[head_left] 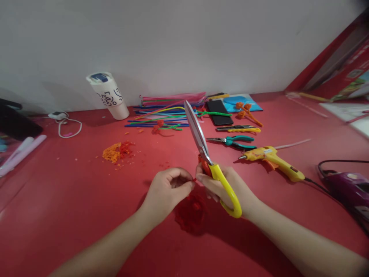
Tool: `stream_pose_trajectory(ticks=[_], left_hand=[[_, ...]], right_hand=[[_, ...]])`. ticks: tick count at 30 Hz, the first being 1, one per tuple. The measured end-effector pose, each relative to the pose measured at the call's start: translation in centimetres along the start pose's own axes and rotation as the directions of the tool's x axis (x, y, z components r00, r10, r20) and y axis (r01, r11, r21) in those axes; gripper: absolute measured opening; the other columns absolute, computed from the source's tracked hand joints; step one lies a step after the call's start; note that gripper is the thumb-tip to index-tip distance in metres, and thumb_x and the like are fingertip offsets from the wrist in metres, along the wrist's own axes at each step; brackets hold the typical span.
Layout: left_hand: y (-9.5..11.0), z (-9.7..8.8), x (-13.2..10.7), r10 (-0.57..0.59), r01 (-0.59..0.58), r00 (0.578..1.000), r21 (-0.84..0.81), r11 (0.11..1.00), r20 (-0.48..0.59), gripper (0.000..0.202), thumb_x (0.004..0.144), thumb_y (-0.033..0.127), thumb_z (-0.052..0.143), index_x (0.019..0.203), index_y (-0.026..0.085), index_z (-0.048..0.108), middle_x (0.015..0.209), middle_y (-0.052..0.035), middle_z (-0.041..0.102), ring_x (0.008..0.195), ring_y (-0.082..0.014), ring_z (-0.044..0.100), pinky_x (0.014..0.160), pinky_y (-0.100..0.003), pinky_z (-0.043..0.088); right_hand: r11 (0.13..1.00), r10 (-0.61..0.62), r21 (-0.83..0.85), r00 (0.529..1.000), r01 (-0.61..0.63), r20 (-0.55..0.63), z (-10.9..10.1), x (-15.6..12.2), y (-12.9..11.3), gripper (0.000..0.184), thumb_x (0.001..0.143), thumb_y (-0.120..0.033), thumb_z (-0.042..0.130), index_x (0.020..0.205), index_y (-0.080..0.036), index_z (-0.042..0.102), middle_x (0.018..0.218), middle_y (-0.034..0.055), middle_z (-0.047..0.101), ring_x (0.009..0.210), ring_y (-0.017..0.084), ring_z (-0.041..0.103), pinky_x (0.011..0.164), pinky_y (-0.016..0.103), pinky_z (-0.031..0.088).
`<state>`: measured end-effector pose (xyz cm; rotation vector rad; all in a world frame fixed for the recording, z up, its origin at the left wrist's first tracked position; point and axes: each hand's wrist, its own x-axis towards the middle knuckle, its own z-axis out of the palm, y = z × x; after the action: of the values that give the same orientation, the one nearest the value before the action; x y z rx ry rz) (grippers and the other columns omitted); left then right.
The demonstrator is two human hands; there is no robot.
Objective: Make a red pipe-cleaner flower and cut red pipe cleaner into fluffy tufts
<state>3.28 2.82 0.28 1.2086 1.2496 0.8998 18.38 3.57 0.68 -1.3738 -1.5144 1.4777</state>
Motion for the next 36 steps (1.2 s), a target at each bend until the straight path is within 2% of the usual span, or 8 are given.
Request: stream_pose_trajectory(ticks=[5, 9, 13, 17, 21, 25, 30, 36], left_hand=[[-0.3, 0.0, 0.0, -0.007, 0.006, 1.000, 0.021, 1.000, 0.030, 0.002, 0.061, 0.015, 0.059, 0.063, 0.016, 0.058, 0.051, 0.0052, 0.052, 0.048, -0.0081, 0.048, 0.049, -0.020, 0.038], [-0.1, -0.1, -0.1, -0.031, 0.030, 0.998, 0.031, 0.999, 0.048, 0.005, 0.062, 0.011, 0.056, 0.060, 0.015, 0.058, 0.049, 0.0049, 0.052, 0.047, -0.0078, 0.048, 0.047, -0.019, 0.037], [0.3, -0.6, 0.0, -0.004, -0.008, 0.997, -0.164, 0.986, -0.078, 0.001, 0.065, 0.015, 0.060, 0.066, 0.014, 0.060, 0.049, 0.0039, 0.057, 0.043, -0.0071, 0.050, 0.046, -0.018, 0.040], [0.3, -1.5, 0.3, 0.058, -0.145, 0.968, -0.356, 0.923, -0.246, 0.006, 0.066, 0.018, 0.066, 0.070, 0.015, 0.062, 0.058, 0.0017, 0.063, 0.047, -0.0062, 0.053, 0.048, -0.017, 0.043], [0.4, -2.3, 0.4, 0.085, -0.222, 0.947, -0.443, 0.868, -0.308, 0.003, 0.069, 0.016, 0.065, 0.069, 0.015, 0.062, 0.060, 0.0009, 0.065, 0.050, -0.0063, 0.055, 0.049, -0.016, 0.044], [0.4, -2.7, 0.4, 0.100, -0.256, 0.936, -0.458, 0.851, -0.337, 0.001, 0.070, 0.014, 0.064, 0.071, 0.015, 0.063, 0.062, 0.0004, 0.066, 0.051, -0.0067, 0.057, 0.052, -0.017, 0.047], [0.3, -2.8, 0.4, 0.120, -0.278, 0.930, -0.454, 0.846, -0.346, 0.003, 0.071, 0.013, 0.062, 0.069, 0.014, 0.063, 0.059, 0.0018, 0.062, 0.051, -0.0059, 0.055, 0.052, -0.017, 0.046], [0.5, -2.7, 0.5, 0.122, -0.278, 0.934, -0.472, 0.837, -0.335, 0.003, 0.072, 0.013, 0.062, 0.069, 0.013, 0.064, 0.061, 0.0013, 0.062, 0.052, -0.0059, 0.055, 0.052, -0.016, 0.046]], right_hand=[[0.995, -0.051, -0.089, 0.998, 0.054, 0.030, -0.1, 0.1, 0.3, 0.008, 0.069, -0.022, 0.049, 0.066, -0.020, 0.043, 0.050, -0.0096, 0.036, 0.040, 0.005, 0.034, 0.039, 0.018, 0.028], [0.989, -0.065, -0.128, 0.997, 0.070, 0.040, -0.3, 0.1, 0.1, 0.013, 0.070, -0.030, 0.052, 0.066, -0.020, 0.043, 0.049, -0.0088, 0.035, 0.042, 0.007, 0.034, 0.041, 0.020, 0.028], [0.949, -0.171, -0.270, 0.985, 0.165, 0.001, -1.0, 0.1, -0.1, 0.023, 0.071, -0.041, 0.051, 0.069, -0.020, 0.044, 0.055, -0.0052, 0.041, 0.050, 0.010, 0.040, 0.046, 0.021, 0.029], [0.803, -0.178, -0.574, 0.984, 0.157, 0.020, -1.9, -0.1, 0.1, 0.029, 0.074, -0.050, 0.047, 0.072, -0.022, 0.040, 0.055, -0.0043, 0.045, 0.047, 0.012, 0.041, 0.044, 0.022, 0.027], [0.576, -0.207, -0.795, 0.975, 0.192, 0.085, -2.3, -0.1, 1.0, 0.027, 0.082, -0.048, 0.038, 0.074, -0.022, 0.038, 0.053, -0.0020, 0.050, 0.045, 0.015, 0.046, 0.044, 0.024, 0.024], [0.350, -0.306, -0.895, 0.937, 0.277, 0.171, -2.2, 0.1, 2.2, 0.029, 0.085, -0.046, 0.034, 0.079, -0.019, 0.043, 0.052, 0.0021, 0.055, 0.044, 0.018, 0.052, 0.044, 0.025, 0.021], [0.264, -0.393, -0.902, 0.892, 0.341, 0.223, -1.8, 0.3, 3.3, 0.031, 0.087, -0.043, 0.032, 0.086, -0.016, 0.045, 0.052, 0.0027, 0.057, 0.045, 0.019, 0.055, 0.044, 0.025, 0.023], [0.242, -0.395, -0.909, 0.890, 0.340, 0.228, -1.7, 0.2, 3.8, 0.028, 0.086, -0.041, 0.033, 0.085, -0.016, 0.045, 0.052, 0.0021, 0.058, 0.044, 0.018, 0.055, 0.044, 0.025, 0.023]])
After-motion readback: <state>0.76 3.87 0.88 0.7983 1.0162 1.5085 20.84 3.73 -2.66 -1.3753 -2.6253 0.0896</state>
